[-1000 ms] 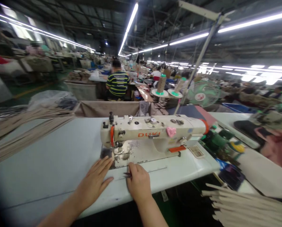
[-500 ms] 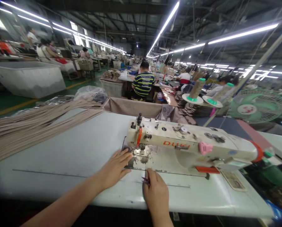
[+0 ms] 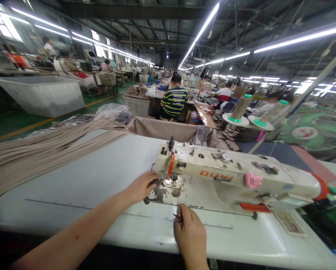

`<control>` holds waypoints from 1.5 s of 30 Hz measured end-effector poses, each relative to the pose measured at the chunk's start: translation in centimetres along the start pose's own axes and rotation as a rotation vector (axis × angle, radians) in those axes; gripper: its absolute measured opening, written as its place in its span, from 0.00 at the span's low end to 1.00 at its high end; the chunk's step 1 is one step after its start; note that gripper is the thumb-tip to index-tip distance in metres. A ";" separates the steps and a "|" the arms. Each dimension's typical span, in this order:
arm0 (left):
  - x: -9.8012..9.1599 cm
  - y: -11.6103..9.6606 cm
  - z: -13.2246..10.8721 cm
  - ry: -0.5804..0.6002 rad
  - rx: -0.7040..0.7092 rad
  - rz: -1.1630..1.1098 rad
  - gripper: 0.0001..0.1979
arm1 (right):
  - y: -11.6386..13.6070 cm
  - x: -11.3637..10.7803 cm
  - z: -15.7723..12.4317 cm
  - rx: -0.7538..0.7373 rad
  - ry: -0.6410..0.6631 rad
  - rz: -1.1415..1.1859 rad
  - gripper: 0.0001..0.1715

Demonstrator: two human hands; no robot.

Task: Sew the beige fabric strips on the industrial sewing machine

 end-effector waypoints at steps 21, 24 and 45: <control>-0.9 1.0 4.5 0.085 0.184 0.066 0.11 | -0.5 0.2 -0.1 0.060 0.009 0.032 0.16; -1.2 1.1 4.2 0.066 0.146 0.092 0.10 | -0.8 0.5 -0.3 0.078 0.044 0.041 0.16; -0.4 -0.5 0.7 0.072 -0.150 0.074 0.02 | -0.7 0.6 -0.4 0.071 0.045 0.043 0.16</control>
Point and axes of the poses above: each hand's wrist, its own z-axis towards the middle knuckle, its own x-axis out of the palm, y = z × x, the point moved 10 cm from there along z, towards the middle knuckle
